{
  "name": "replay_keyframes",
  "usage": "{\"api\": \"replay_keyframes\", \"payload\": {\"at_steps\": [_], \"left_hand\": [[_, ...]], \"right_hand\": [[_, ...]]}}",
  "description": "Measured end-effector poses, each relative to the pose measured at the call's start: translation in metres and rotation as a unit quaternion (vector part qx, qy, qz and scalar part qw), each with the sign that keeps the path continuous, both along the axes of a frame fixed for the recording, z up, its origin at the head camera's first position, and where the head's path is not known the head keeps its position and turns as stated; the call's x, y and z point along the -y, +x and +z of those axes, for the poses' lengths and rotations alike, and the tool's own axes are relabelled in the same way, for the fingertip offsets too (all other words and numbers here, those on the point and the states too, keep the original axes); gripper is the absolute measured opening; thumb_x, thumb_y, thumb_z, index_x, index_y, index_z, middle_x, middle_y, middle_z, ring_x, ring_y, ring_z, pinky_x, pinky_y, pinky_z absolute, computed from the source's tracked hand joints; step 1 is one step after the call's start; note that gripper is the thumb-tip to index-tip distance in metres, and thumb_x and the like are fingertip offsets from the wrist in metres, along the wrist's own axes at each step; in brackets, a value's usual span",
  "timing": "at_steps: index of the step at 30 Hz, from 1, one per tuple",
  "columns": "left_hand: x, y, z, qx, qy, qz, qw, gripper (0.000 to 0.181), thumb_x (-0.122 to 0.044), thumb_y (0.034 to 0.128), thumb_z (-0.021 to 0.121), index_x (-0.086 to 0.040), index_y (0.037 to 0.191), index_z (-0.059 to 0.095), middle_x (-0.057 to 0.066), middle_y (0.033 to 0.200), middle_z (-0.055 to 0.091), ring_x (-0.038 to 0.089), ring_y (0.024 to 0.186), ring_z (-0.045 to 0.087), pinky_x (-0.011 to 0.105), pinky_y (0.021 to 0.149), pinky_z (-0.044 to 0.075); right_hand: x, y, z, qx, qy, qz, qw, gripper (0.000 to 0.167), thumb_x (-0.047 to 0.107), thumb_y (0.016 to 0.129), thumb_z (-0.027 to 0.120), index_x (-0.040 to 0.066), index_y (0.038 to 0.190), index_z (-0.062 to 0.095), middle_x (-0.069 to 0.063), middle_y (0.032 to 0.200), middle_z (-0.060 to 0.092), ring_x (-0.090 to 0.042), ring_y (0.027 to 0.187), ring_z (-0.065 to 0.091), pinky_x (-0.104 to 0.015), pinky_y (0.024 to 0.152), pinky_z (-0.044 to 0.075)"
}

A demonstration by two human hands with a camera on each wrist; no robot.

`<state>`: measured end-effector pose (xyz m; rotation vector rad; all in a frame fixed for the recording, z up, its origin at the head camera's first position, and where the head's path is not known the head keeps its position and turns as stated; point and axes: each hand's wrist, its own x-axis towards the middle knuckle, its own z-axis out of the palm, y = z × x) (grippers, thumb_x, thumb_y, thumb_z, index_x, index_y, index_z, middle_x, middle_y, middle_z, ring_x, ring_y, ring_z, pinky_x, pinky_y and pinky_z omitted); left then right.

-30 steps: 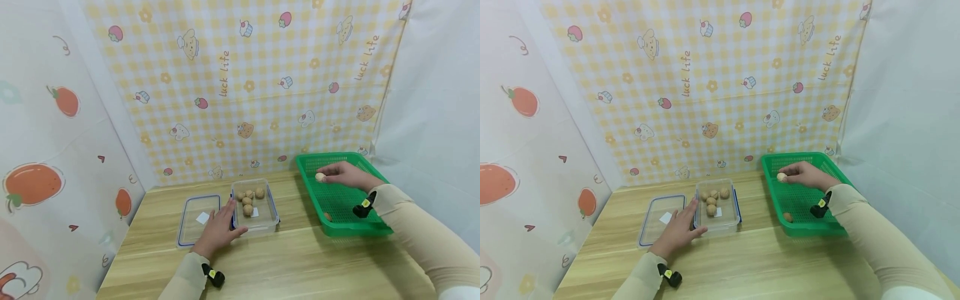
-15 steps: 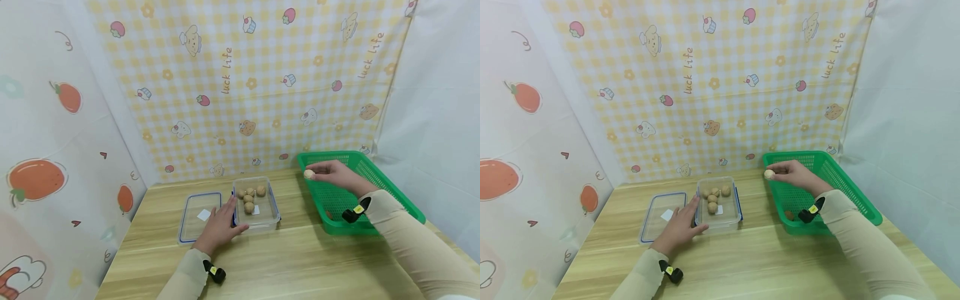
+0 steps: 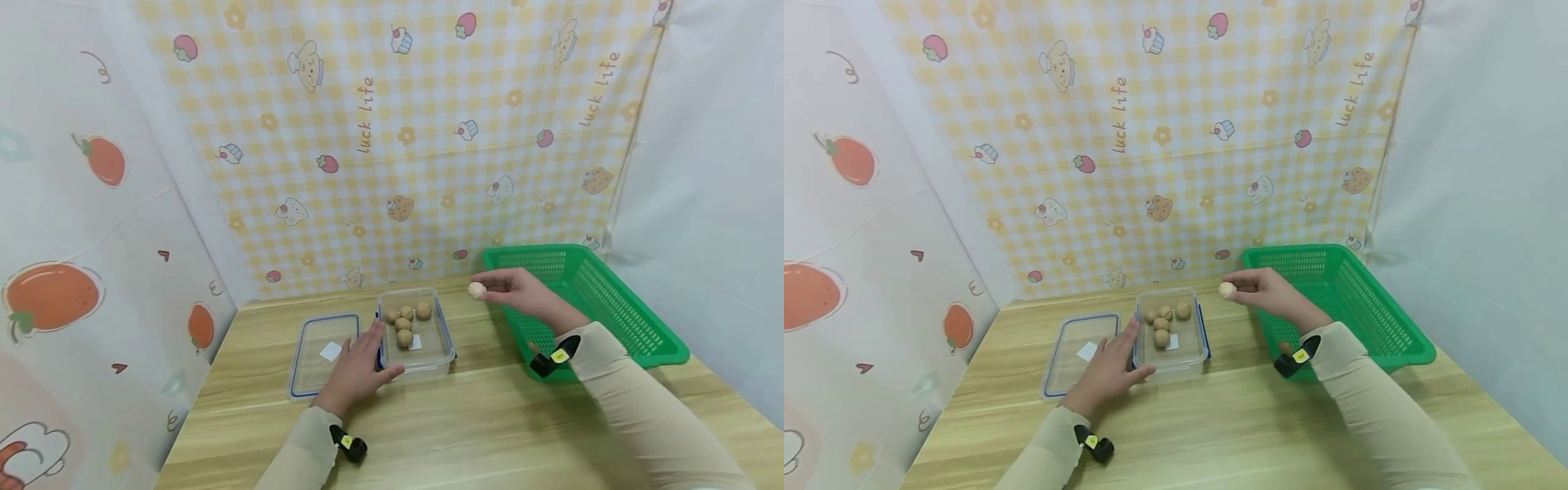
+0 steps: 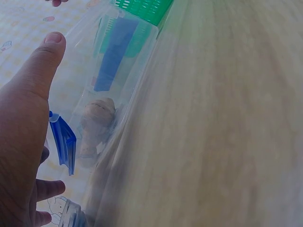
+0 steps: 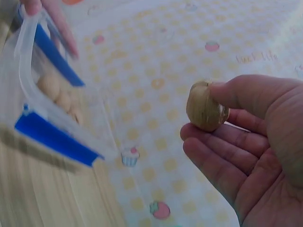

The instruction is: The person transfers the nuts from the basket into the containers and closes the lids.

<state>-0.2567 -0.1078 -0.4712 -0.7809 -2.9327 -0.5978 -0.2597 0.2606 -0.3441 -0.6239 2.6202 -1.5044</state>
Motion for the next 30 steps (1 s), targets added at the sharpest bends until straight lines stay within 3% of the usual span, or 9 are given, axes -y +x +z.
{"api": "replay_keyframes", "payload": {"at_steps": [7, 12, 18, 26, 30], "left_hand": [[0.001, -0.001, -0.002, -0.001, -0.002, 0.003, 1.0, 0.104, -0.078, 0.0898, 0.048, -0.018, 0.165, 0.007, 0.003, 0.17, 0.008, 0.029, 0.153, 0.022, 0.062, 0.121, 0.01], [0.001, -0.001, -0.003, -0.001, -0.003, 0.001, 1.0, 0.104, -0.078, 0.09, 0.047, -0.019, 0.164, 0.006, 0.003, 0.17, 0.008, 0.028, 0.153, 0.022, 0.062, 0.121, 0.011], [0.001, -0.001, -0.001, -0.007, 0.005, -0.001, 1.0, 0.102, -0.071, 0.0917, 0.054, -0.015, 0.164, 0.011, 0.006, 0.17, 0.012, 0.033, 0.151, 0.027, 0.064, 0.119, 0.013], [0.001, -0.002, -0.002, -0.001, 0.004, 0.003, 1.0, 0.103, -0.074, 0.091, 0.052, -0.017, 0.164, 0.009, 0.003, 0.17, 0.01, 0.032, 0.152, 0.026, 0.063, 0.12, 0.012], [0.001, -0.001, -0.002, -0.008, 0.009, 0.001, 0.9999, 0.102, -0.075, 0.091, 0.051, -0.016, 0.164, 0.012, 0.004, 0.17, 0.012, 0.033, 0.151, 0.027, 0.064, 0.119, 0.013]], "right_hand": [[0.027, 0.006, -0.003, -0.019, -0.017, 0.019, 0.9995, 0.045, 0.014, 0.1, 0.065, -0.003, 0.141, 0.057, -0.022, 0.131, 0.064, -0.031, 0.115, 0.067, -0.031, 0.088, 0.057], [0.051, 0.011, -0.006, -0.04, -0.019, 0.022, 0.9988, 0.043, 0.009, 0.099, 0.065, -0.005, 0.139, 0.058, -0.023, 0.13, 0.064, -0.032, 0.114, 0.067, -0.03, 0.086, 0.058], [0.078, 0.015, -0.013, -0.038, -0.033, 0.025, 0.9984, 0.043, 0.008, 0.099, 0.066, -0.003, 0.139, 0.058, -0.022, 0.132, 0.064, -0.032, 0.115, 0.066, -0.03, 0.087, 0.058], [0.106, 0.014, -0.032, -0.039, -0.056, 0.044, 0.9967, 0.041, 0.006, 0.099, 0.065, -0.008, 0.136, 0.058, -0.025, 0.129, 0.064, -0.034, 0.113, 0.067, -0.032, 0.088, 0.058], [0.115, 0.011, -0.047, -0.024, -0.062, 0.033, 0.9972, 0.039, 0.006, 0.098, 0.065, -0.008, 0.135, 0.06, -0.024, 0.13, 0.064, -0.032, 0.113, 0.067, -0.032, 0.089, 0.057]]}}
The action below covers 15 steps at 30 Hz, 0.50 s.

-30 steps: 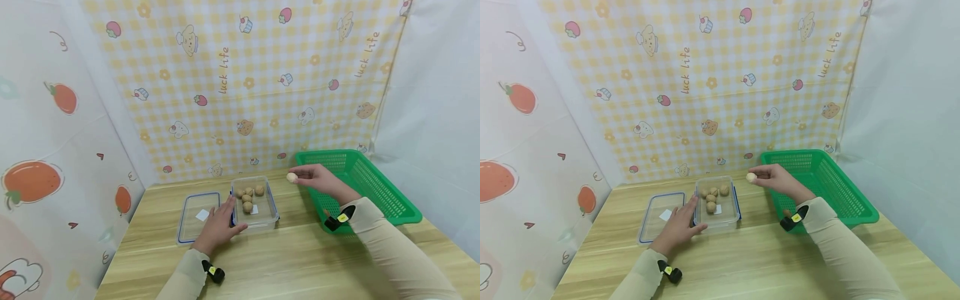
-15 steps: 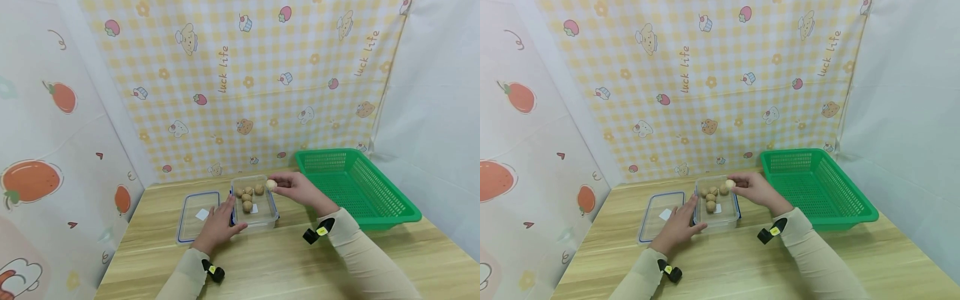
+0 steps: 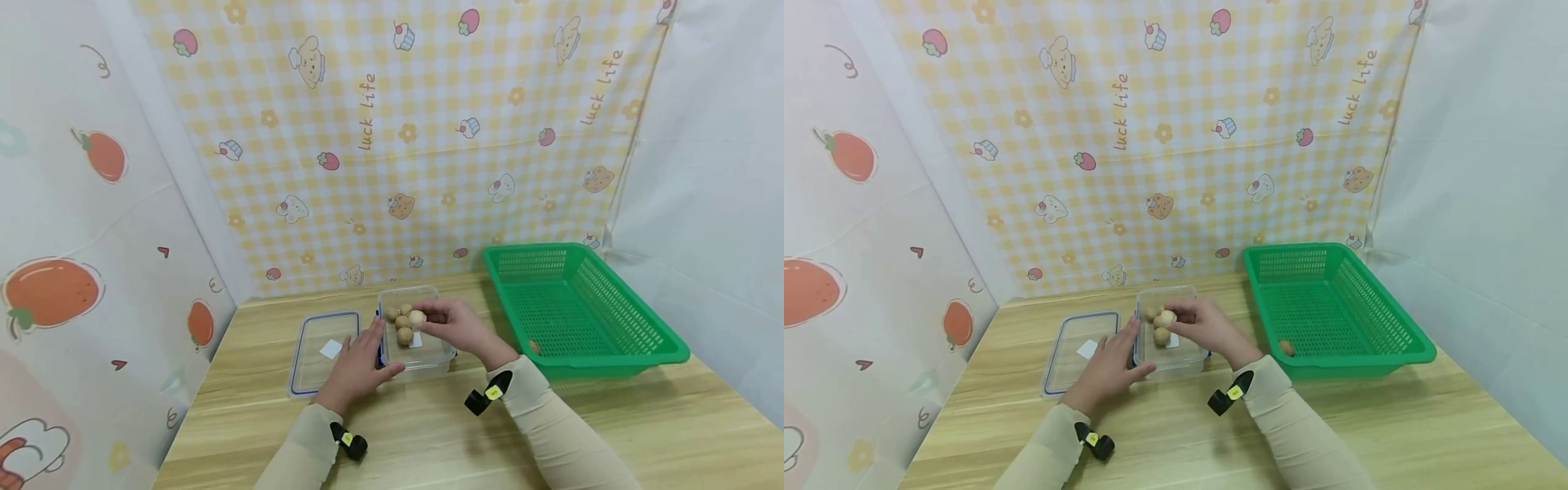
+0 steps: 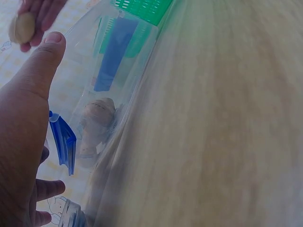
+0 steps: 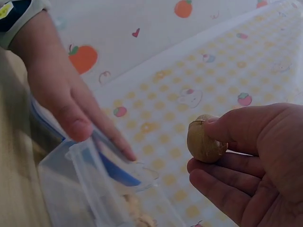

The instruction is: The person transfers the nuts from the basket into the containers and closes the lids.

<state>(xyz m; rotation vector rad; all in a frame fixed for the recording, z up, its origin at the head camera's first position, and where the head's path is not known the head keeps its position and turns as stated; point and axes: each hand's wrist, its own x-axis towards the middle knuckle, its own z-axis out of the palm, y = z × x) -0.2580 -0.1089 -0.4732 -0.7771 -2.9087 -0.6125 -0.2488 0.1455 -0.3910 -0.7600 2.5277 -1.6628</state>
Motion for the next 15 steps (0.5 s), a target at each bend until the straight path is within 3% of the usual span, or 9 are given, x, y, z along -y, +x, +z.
{"api": "replay_keyframes", "payload": {"at_steps": [7, 15], "left_hand": [[0.0, 0.0, 0.001, 0.007, -0.002, 0.001, 1.0, 0.102, -0.074, 0.091, 0.052, -0.014, 0.164, 0.013, 0.004, 0.17, 0.011, 0.03, 0.152, 0.025, 0.064, 0.119, 0.012], [0.0, -0.001, 0.0, 0.001, 0.001, -0.002, 1.0, 0.101, -0.071, 0.0919, 0.054, -0.015, 0.164, 0.011, 0.004, 0.17, 0.011, 0.029, 0.152, 0.025, 0.064, 0.119, 0.013]], "right_hand": [[0.008, -0.012, -0.029, 0.006, 0.003, -0.002, 1.0, 0.041, 0.008, 0.099, 0.065, -0.008, 0.137, 0.058, -0.023, 0.136, 0.06, -0.032, 0.117, 0.064, -0.033, 0.091, 0.056], [0.016, -0.019, -0.046, -0.004, 0.046, -0.03, 0.9985, 0.04, 0.009, 0.097, 0.069, -0.003, 0.134, 0.063, -0.017, 0.129, 0.066, -0.027, 0.111, 0.067, -0.031, 0.088, 0.057]]}}
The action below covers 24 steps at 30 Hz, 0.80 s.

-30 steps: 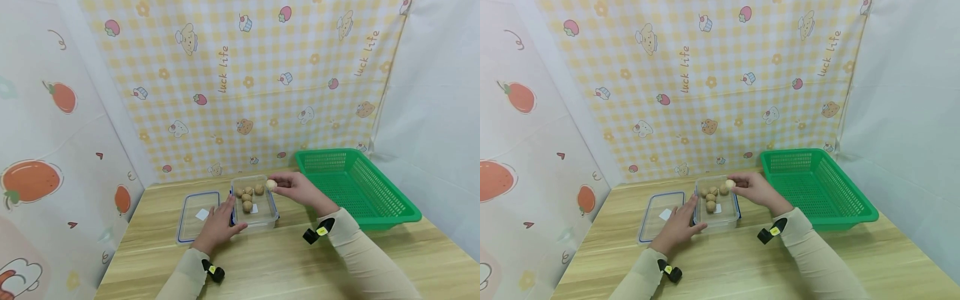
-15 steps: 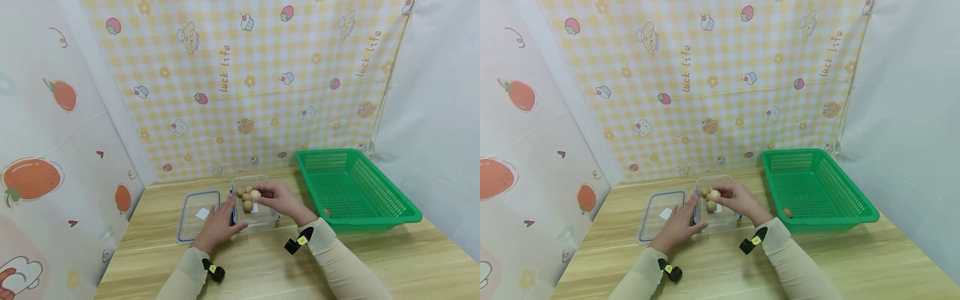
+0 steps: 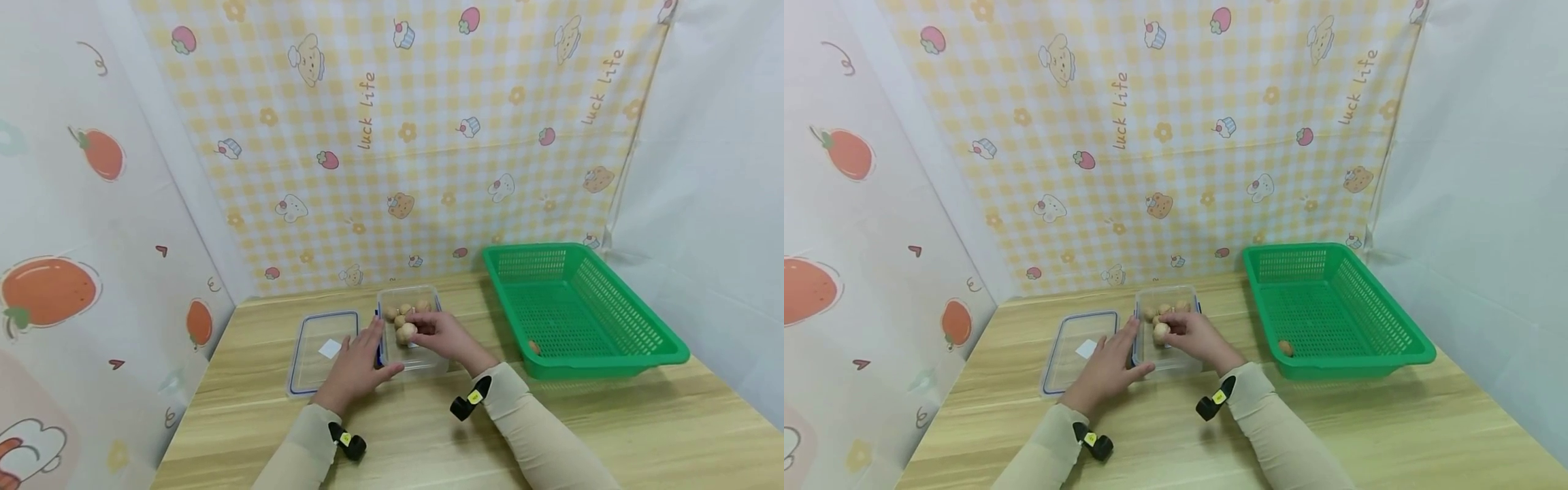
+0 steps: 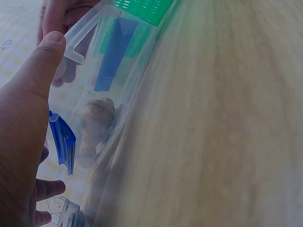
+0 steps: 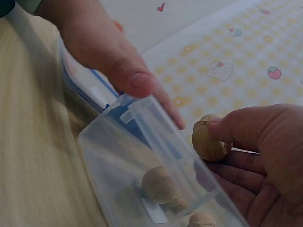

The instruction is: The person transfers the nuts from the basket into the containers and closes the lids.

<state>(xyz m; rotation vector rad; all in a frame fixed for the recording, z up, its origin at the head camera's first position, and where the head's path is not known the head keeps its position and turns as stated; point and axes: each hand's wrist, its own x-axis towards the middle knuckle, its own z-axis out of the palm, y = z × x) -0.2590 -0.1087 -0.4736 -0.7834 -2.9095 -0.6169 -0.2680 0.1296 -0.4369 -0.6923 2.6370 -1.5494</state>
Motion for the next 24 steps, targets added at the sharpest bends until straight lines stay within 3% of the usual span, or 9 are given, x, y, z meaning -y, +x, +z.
{"api": "replay_keyframes", "payload": {"at_steps": [8, 17, 24], "left_hand": [[0.0002, -0.0015, -0.0012, 0.004, -0.013, -0.001, 0.9999, 0.105, -0.081, 0.0892, 0.044, -0.018, 0.165, 0.007, 0.003, 0.17, 0.01, 0.027, 0.152, 0.024, 0.063, 0.12, 0.014], [0.0002, -0.0002, 0.0002, -0.001, 0.0, -0.004, 1.0, 0.102, -0.072, 0.0916, 0.054, -0.011, 0.164, 0.015, 0.006, 0.17, 0.013, 0.029, 0.152, 0.025, 0.065, 0.119, 0.014], [-0.0002, -0.0002, 0.0003, -0.002, 0.0, -0.003, 1.0, 0.104, -0.078, 0.0898, 0.048, -0.012, 0.164, 0.016, 0.005, 0.169, 0.013, 0.029, 0.152, 0.026, 0.065, 0.119, 0.014]], "right_hand": [[0.0066, 0.0011, -0.0046, -0.022, 0.03, -0.004, 0.9993, 0.039, 0.009, 0.095, 0.07, -0.005, 0.131, 0.064, -0.017, 0.126, 0.067, -0.029, 0.111, 0.068, -0.035, 0.09, 0.057], [0.0092, 0.0, -0.0071, -0.011, 0.037, -0.008, 0.9992, 0.041, 0.009, 0.096, 0.07, -0.003, 0.134, 0.062, -0.015, 0.13, 0.066, -0.03, 0.116, 0.066, -0.036, 0.092, 0.056], [0.0084, 0.0026, -0.0041, -0.012, 0.04, -0.009, 0.9991, 0.043, 0.009, 0.096, 0.069, -0.002, 0.137, 0.061, -0.013, 0.136, 0.063, -0.031, 0.122, 0.063, -0.04, 0.097, 0.054]]}}
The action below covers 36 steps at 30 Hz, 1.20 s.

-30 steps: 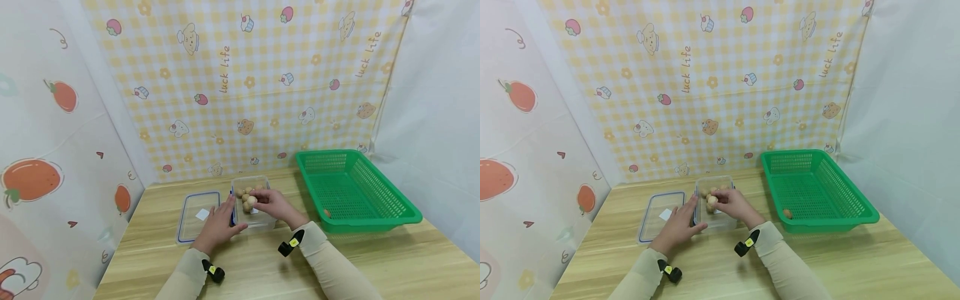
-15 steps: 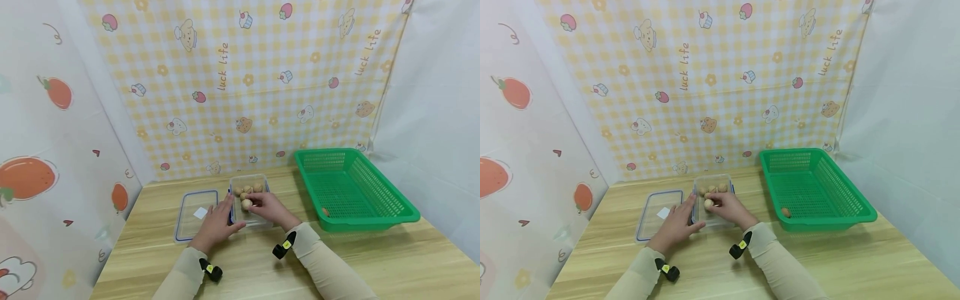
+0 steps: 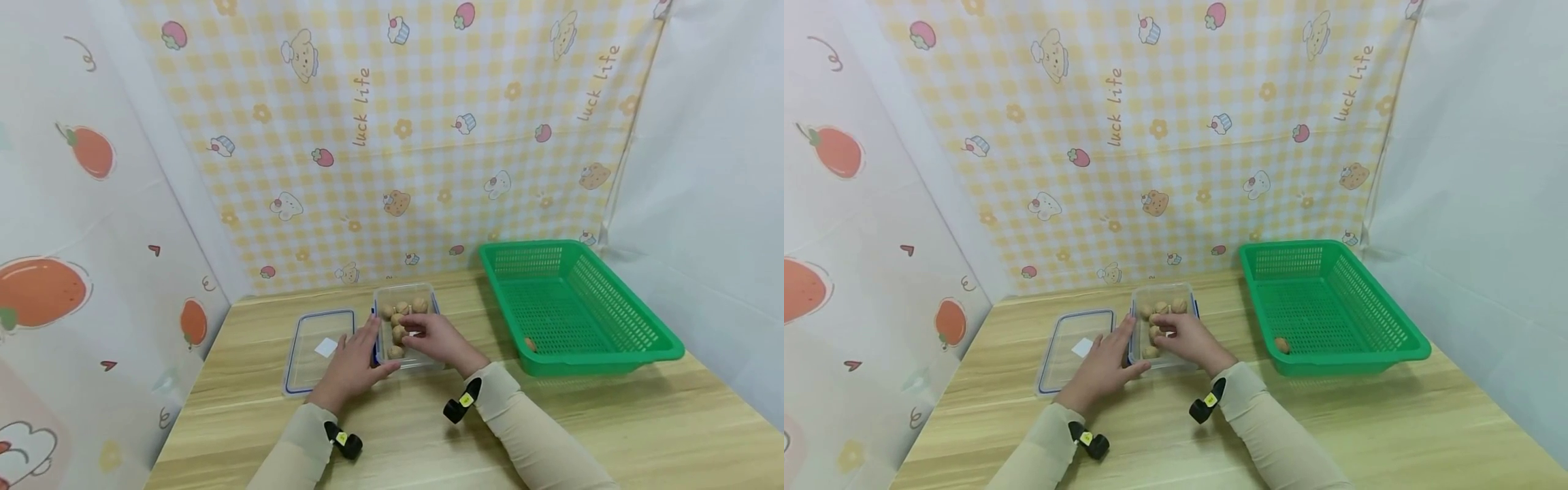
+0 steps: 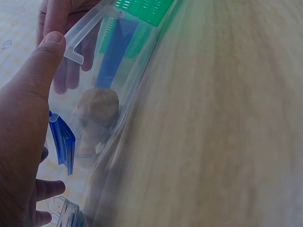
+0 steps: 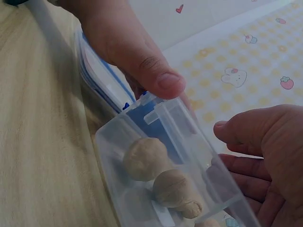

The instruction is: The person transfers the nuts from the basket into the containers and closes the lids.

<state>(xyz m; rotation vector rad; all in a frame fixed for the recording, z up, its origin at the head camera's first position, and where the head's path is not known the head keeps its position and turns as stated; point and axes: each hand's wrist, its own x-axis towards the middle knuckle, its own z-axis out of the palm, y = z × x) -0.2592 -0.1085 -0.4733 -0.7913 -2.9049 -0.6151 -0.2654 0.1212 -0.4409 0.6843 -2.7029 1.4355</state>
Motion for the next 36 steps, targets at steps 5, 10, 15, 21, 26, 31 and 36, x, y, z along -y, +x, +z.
{"api": "replay_keyframes", "payload": {"at_steps": [5, 10, 15, 21, 26, 31, 36], "left_hand": [[-0.001, -0.002, -0.004, 0.0, 0.0, 0.002, 1.0, 0.104, -0.077, 0.0899, 0.05, -0.013, 0.164, 0.015, 0.004, 0.169, 0.013, 0.028, 0.152, 0.025, 0.065, 0.119, 0.014], [-0.002, -0.002, -0.005, 0.003, 0.0, 0.004, 1.0, 0.102, -0.074, 0.0909, 0.052, -0.014, 0.164, 0.013, 0.002, 0.17, 0.011, 0.027, 0.152, 0.023, 0.064, 0.119, 0.013], [-0.002, -0.001, -0.003, 0.009, 0.004, 0.002, 0.9999, 0.103, -0.074, 0.091, 0.052, -0.013, 0.164, 0.014, 0.003, 0.17, 0.011, 0.028, 0.153, 0.023, 0.064, 0.119, 0.013], [-0.002, -0.002, -0.003, 0.013, -0.007, 0.005, 0.9999, 0.106, -0.081, 0.0893, 0.044, -0.014, 0.164, 0.011, 0.002, 0.17, 0.007, 0.026, 0.153, 0.02, 0.061, 0.121, 0.01], [0.0, -0.003, -0.003, 0.012, -0.006, 0.003, 0.9999, 0.108, -0.083, 0.0883, 0.043, -0.013, 0.164, 0.011, 0.002, 0.17, 0.007, 0.026, 0.154, 0.02, 0.061, 0.121, 0.01], [0.001, -0.004, -0.004, 0.004, -0.005, 0.003, 1.0, 0.108, -0.082, 0.0883, 0.043, -0.013, 0.164, 0.011, 0.003, 0.17, 0.007, 0.026, 0.153, 0.021, 0.062, 0.121, 0.012], [0.002, -0.003, -0.005, 0.005, -0.006, 0.0, 1.0, 0.108, -0.082, 0.0884, 0.043, -0.013, 0.164, 0.011, 0.004, 0.17, 0.007, 0.027, 0.153, 0.022, 0.062, 0.12, 0.013]], "right_hand": [[-0.004, 0.013, 0.017, -0.012, -0.005, -0.014, 0.9998, 0.042, 0.014, 0.098, 0.067, 0.002, 0.138, 0.061, -0.012, 0.138, 0.062, -0.03, 0.123, 0.062, -0.042, 0.099, 0.053], [-0.021, 0.029, 0.046, -0.052, -0.013, -0.003, 0.9986, 0.042, 0.017, 0.1, 0.066, 0.002, 0.139, 0.06, -0.015, 0.138, 0.062, -0.032, 0.122, 0.062, -0.047, 0.101, 0.051], [-0.051, 0.042, 0.074, -0.102, 0.008, -0.028, 0.9944, 0.043, 0.016, 0.098, 0.069, 0.006, 0.139, 0.061, -0.012, 0.136, 0.064, -0.033, 0.12, 0.063, -0.049, 0.1, 0.051], [-0.106, 0.049, 0.088, -0.115, 0.024, -0.068, 0.9907, 0.048, 0.011, 0.096, 0.071, 0.004, 0.141, 0.056, -0.017, 0.139, 0.06, -0.035, 0.124, 0.06, -0.05, 0.101, 0.05], [-0.154, 0.052, 0.082, -0.056, 0.052, -0.089, 0.993, 0.061, 0.014, 0.097, 0.069, 0.003, 0.151, 0.043, -0.022, 0.149, 0.05, -0.041, 0.134, 0.05, -0.055, 0.104, 0.045], [-0.185, 0.05, 0.07, 0.001, 0.088, -0.079, 0.993, 0.069, 0.014, 0.097, 0.07, -0.001, 0.154, 0.034, -0.029, 0.15, 0.044, -0.049, 0.135, 0.045, -0.06, 0.104, 0.044], [-0.201, 0.044, 0.056, 0.033, 0.116, -0.063, 0.9907, 0.075, 0.013, 0.095, 0.072, -0.007, 0.154, 0.03, -0.034, 0.148, 0.042, -0.054, 0.132, 0.044, -0.061, 0.1, 0.046]]}}
